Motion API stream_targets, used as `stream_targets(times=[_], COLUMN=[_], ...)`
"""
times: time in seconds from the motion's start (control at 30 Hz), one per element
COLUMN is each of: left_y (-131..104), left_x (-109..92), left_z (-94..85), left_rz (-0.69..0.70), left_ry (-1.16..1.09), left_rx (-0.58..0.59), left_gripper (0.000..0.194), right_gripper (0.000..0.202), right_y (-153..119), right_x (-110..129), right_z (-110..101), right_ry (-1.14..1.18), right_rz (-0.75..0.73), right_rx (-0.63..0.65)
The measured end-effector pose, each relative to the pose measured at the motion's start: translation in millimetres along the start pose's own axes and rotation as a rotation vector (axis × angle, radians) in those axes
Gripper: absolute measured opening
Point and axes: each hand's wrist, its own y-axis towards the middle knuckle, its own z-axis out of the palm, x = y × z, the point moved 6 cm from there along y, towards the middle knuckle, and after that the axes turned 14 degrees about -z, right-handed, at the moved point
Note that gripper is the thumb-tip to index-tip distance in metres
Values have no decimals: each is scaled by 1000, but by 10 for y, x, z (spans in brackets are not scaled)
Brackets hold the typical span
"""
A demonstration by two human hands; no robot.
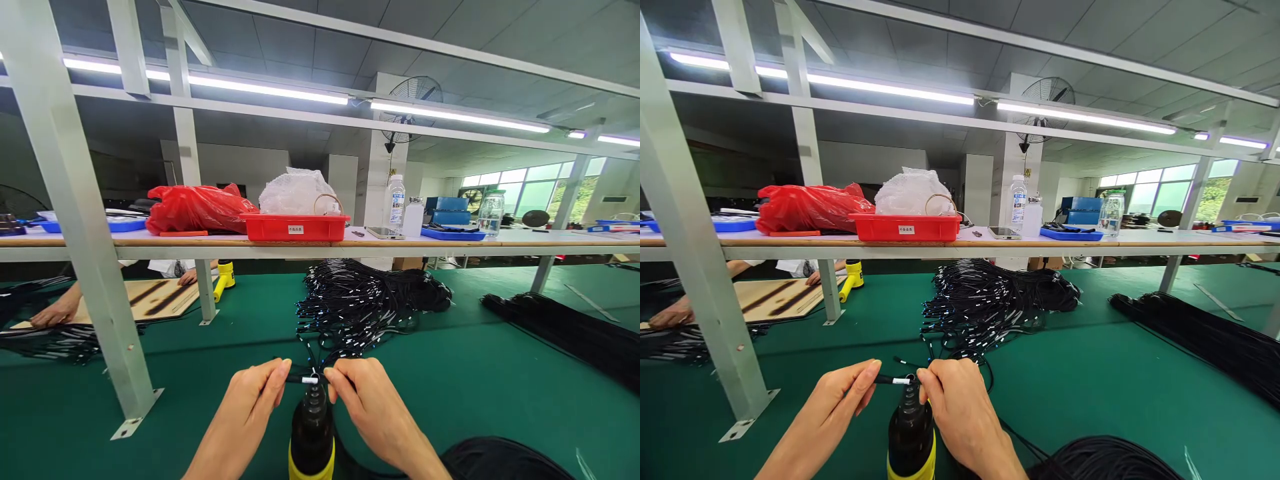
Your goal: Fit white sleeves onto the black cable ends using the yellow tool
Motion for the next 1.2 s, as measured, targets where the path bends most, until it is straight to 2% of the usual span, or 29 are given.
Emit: stream_targets(times=[0.2, 0.3, 0.4, 0.57, 0.77, 1.2], left_y=[5, 12, 30, 48, 29, 41], left_x=[-69, -106, -110, -91, -123, -129], left_z=[25, 2, -16, -44, -29, -50], left_rz=[5, -2, -20, -33, -23, 20], left_ry=[-38, -80, -139, -235, -281, -187], left_rx=[113, 147, 175, 168, 194, 139], left_gripper=[41, 32, 32, 36, 28, 25], right_gripper=[28, 20, 19, 20, 21, 21], right_y=[-7, -6, 6, 14, -24, -10], right_x=[-79, -89, -59, 3, 3, -16], right_z=[-35, -53, -79, -131, -151, -140], right_ry=[119, 183, 215, 217, 190, 145], right_rz=[33, 52, 40, 5, 6, 12], right_rx=[-91, -108, -105, -98, -98, -93])
